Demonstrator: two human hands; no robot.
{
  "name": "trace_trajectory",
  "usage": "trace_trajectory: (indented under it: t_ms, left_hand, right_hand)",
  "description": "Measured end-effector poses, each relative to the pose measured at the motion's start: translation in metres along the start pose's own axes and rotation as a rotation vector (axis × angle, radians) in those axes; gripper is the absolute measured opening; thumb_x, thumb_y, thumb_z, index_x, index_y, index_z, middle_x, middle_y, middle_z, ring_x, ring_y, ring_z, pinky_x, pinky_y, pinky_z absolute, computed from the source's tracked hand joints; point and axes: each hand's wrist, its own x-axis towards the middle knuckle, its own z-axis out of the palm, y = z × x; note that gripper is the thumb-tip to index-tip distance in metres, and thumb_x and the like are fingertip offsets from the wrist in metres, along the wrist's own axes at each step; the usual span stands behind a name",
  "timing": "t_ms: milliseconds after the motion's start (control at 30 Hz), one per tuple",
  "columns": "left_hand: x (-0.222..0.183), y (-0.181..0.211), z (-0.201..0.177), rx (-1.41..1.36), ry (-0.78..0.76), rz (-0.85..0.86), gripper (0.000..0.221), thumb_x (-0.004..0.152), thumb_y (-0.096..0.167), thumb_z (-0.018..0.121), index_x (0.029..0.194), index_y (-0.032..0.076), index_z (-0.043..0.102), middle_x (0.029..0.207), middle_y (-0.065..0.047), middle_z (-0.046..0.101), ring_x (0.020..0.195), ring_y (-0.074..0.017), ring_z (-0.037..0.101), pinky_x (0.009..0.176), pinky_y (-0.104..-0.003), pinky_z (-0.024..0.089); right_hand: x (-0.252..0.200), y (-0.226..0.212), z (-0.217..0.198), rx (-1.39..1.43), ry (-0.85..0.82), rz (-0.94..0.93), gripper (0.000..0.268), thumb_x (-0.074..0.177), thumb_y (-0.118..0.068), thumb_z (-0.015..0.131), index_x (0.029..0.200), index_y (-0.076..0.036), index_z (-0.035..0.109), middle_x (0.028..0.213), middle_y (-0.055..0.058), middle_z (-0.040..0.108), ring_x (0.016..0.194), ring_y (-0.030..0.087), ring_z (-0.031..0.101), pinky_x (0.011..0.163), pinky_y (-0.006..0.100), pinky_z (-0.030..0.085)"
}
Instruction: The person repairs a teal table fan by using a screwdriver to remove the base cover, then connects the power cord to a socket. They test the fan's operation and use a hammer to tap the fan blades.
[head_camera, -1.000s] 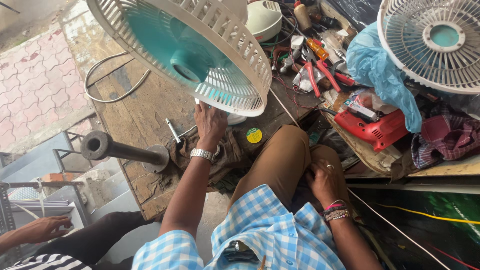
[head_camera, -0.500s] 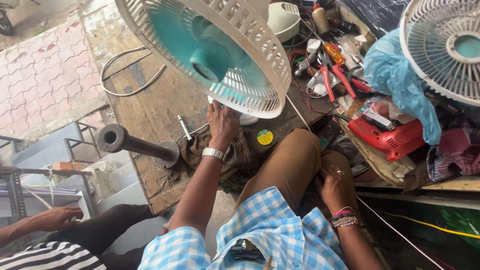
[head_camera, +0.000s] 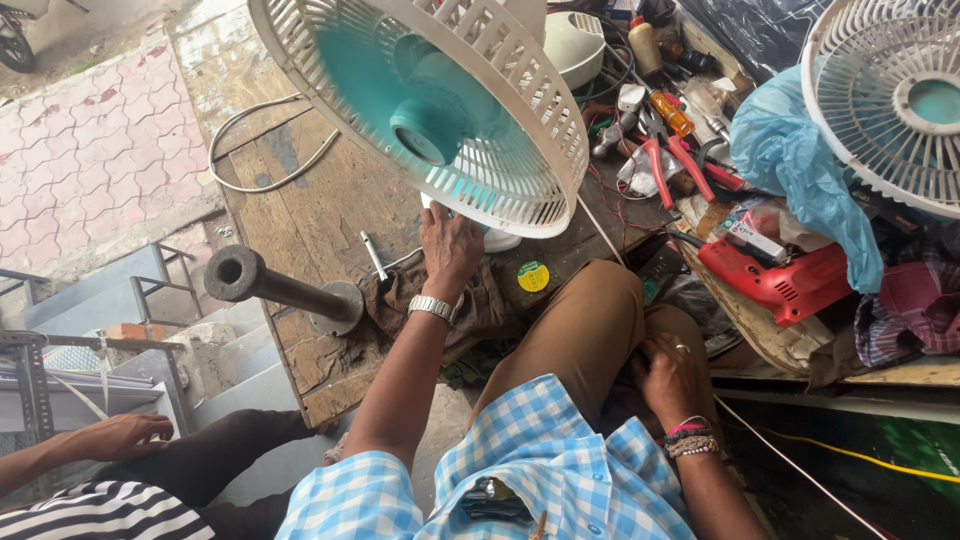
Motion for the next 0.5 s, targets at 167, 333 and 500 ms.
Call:
trace_trajectory:
  t_ms: [167,333,500]
  left_hand:
    - [-0.001,0.002,-0.003,0.006,-0.004,0.003,0.038,0.085,0.016,0.065,0.119,0.003,0.069,0.114,-0.023,0.053,0.102,-0.0393,0.052,0.085,-0.053,0.047]
    - [-0.002,0.001,-0.004,-0.014,0.041,0.027,0.034,0.085,0.016,0.065,0.117,0.004,0.070,0.115,-0.023,0.054,0.102,-0.0395,0.052,0.085,-0.053,0.047]
    - [-0.002,0.001,-0.004,-0.017,0.042,0.030,0.034,0.086,0.015,0.065,0.118,0.003,0.069,0.116,-0.022,0.054,0.101,-0.0398,0.052,0.086,-0.053,0.047]
  right_hand:
    - [0.002,-0.002,-0.001,-0.007,0.001,0.006,0.023,0.077,-0.009,0.075,0.099,-0.001,0.073,0.110,0.016,0.072,0.109,0.037,0.065,0.093,0.047,0.051]
    - [0.000,0.000,0.002,-0.011,0.017,-0.002,0.025,0.076,-0.010,0.075,0.099,0.000,0.073,0.110,0.016,0.072,0.112,0.038,0.064,0.096,0.048,0.051]
    - [-0.003,0.008,0.014,-0.046,-0.029,0.040,0.025,0.076,-0.012,0.077,0.097,-0.001,0.072,0.111,0.018,0.070,0.114,0.039,0.062,0.096,0.049,0.049]
